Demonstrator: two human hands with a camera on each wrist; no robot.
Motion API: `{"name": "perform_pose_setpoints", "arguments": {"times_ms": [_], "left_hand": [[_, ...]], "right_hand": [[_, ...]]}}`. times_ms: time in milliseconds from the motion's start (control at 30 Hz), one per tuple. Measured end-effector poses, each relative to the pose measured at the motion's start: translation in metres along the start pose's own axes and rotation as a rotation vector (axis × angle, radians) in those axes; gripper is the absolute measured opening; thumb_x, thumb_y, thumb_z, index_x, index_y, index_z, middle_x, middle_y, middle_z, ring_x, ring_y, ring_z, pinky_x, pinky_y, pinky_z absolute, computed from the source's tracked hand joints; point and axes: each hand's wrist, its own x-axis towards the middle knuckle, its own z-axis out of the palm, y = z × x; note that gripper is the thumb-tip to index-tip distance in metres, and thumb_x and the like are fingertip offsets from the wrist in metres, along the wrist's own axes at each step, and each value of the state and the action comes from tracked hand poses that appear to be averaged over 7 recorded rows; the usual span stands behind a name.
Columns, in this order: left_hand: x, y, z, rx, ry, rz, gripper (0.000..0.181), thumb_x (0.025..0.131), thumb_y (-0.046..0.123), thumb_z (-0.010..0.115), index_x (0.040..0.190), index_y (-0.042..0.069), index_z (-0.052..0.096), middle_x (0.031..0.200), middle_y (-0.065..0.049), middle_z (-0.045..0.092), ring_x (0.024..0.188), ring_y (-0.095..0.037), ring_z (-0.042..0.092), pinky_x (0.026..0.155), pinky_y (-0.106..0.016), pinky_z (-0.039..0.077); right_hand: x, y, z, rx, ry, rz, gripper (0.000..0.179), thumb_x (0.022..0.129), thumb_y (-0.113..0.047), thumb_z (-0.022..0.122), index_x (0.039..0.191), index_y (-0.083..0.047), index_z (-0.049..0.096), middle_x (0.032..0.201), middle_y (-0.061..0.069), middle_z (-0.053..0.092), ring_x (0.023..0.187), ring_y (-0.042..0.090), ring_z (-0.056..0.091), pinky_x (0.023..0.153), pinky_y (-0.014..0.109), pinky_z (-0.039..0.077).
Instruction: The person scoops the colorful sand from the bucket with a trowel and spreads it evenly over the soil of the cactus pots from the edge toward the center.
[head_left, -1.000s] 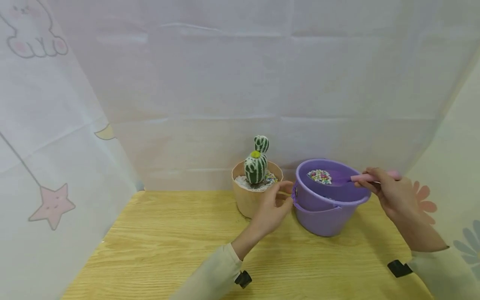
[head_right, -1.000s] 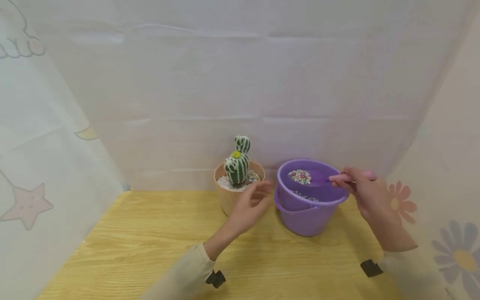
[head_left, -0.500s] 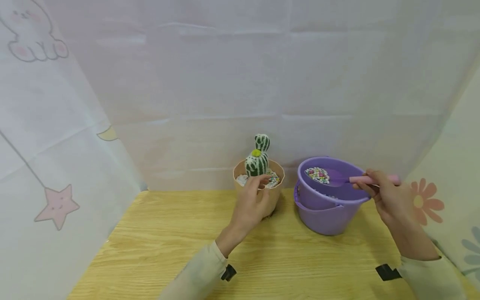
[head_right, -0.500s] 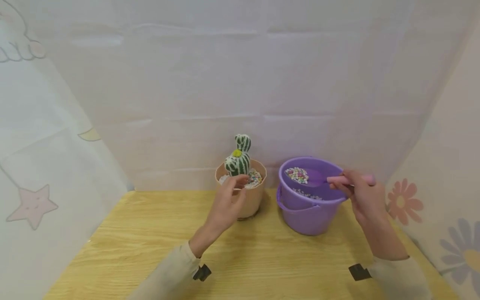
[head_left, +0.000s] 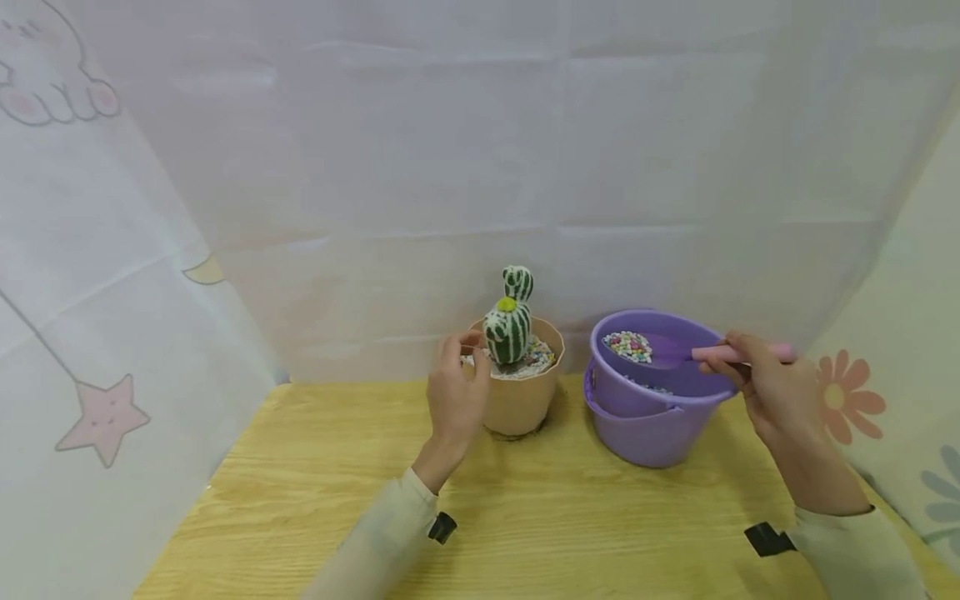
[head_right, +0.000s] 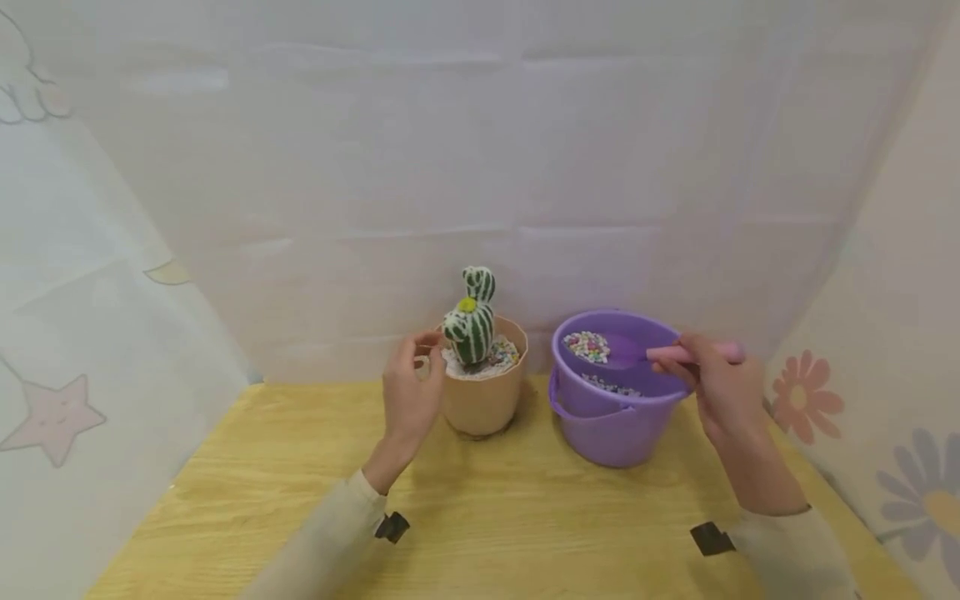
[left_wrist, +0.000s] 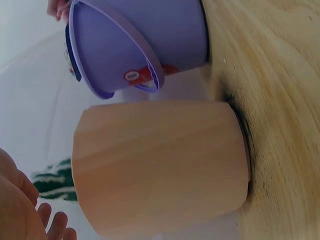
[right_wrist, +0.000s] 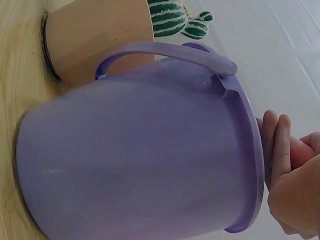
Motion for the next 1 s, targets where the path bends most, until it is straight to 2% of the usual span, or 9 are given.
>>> {"name": "perform_pose_setpoints", "arguments": {"times_ms": [133,233,433,533,600,767,1000], "left_hand": [[0.007,-0.012,-0.001,0.029,0.008,-0.024,0.022,0.098,0.006,0.061,0.12,0.003,0.067,0.11,-0.013,0.06,0.098,-0.029,0.058,0.07,-0.042,0.052],[0.009,-0.021,-0.001,0.047,-0.017,-0.069,0.027,0.1,0.012,0.06,0.125,0.004,0.066,0.114,-0.015,0.059,0.103,-0.035,0.057,0.077,-0.046,0.05],[0.006,-0.039,0.001,0.002,-0.129,-0.217,0.042,0.104,0.026,0.056,0.142,0.008,0.056,0.13,-0.016,0.054,0.116,-0.038,0.053,0.088,-0.051,0.048],[0.002,-0.045,0.002,-0.051,-0.196,-0.3,0.049,0.108,0.034,0.05,0.151,0.012,0.048,0.14,-0.014,0.051,0.124,-0.035,0.05,0.095,-0.052,0.048],[0.001,-0.047,0.004,-0.082,-0.228,-0.332,0.052,0.109,0.039,0.045,0.154,0.013,0.043,0.146,-0.012,0.048,0.126,-0.033,0.049,0.097,-0.052,0.047],[-0.001,-0.049,0.006,-0.124,-0.26,-0.351,0.054,0.111,0.042,0.036,0.157,0.014,0.038,0.152,-0.009,0.043,0.125,-0.029,0.05,0.096,-0.05,0.049],[-0.003,-0.05,0.008,-0.123,-0.248,-0.361,0.047,0.112,0.026,0.035,0.156,0.01,0.04,0.152,-0.011,0.044,0.124,-0.031,0.053,0.098,-0.05,0.048]], "right_hand": [[0.004,0.003,0.008,0.004,-0.015,-0.007,0.027,0.105,0.001,0.053,0.097,0.018,0.072,0.086,0.027,0.071,0.071,0.032,0.074,0.079,0.032,0.056],[0.005,0.004,0.014,0.008,0.018,-0.007,0.025,0.104,0.0,0.057,0.096,0.018,0.072,0.085,0.028,0.071,0.07,0.034,0.074,0.077,0.033,0.056],[0.007,0.008,0.028,0.039,0.063,0.001,0.022,0.101,-0.001,0.062,0.095,0.017,0.073,0.084,0.028,0.07,0.069,0.034,0.074,0.076,0.033,0.057],[0.009,0.011,0.036,0.034,0.049,0.004,0.023,0.102,-0.001,0.062,0.095,0.017,0.073,0.085,0.028,0.071,0.069,0.034,0.073,0.077,0.034,0.057],[0.01,0.013,0.041,0.032,0.045,0.017,0.022,0.101,-0.002,0.063,0.095,0.017,0.073,0.085,0.028,0.071,0.07,0.034,0.074,0.078,0.035,0.057],[0.012,0.015,0.048,0.028,0.045,0.057,0.021,0.101,-0.002,0.064,0.096,0.017,0.074,0.085,0.028,0.071,0.072,0.034,0.074,0.08,0.035,0.057],[0.013,0.015,0.057,0.039,0.071,0.075,0.019,0.099,-0.001,0.066,0.093,0.016,0.074,0.086,0.029,0.071,0.074,0.035,0.074,0.082,0.036,0.056]]}}
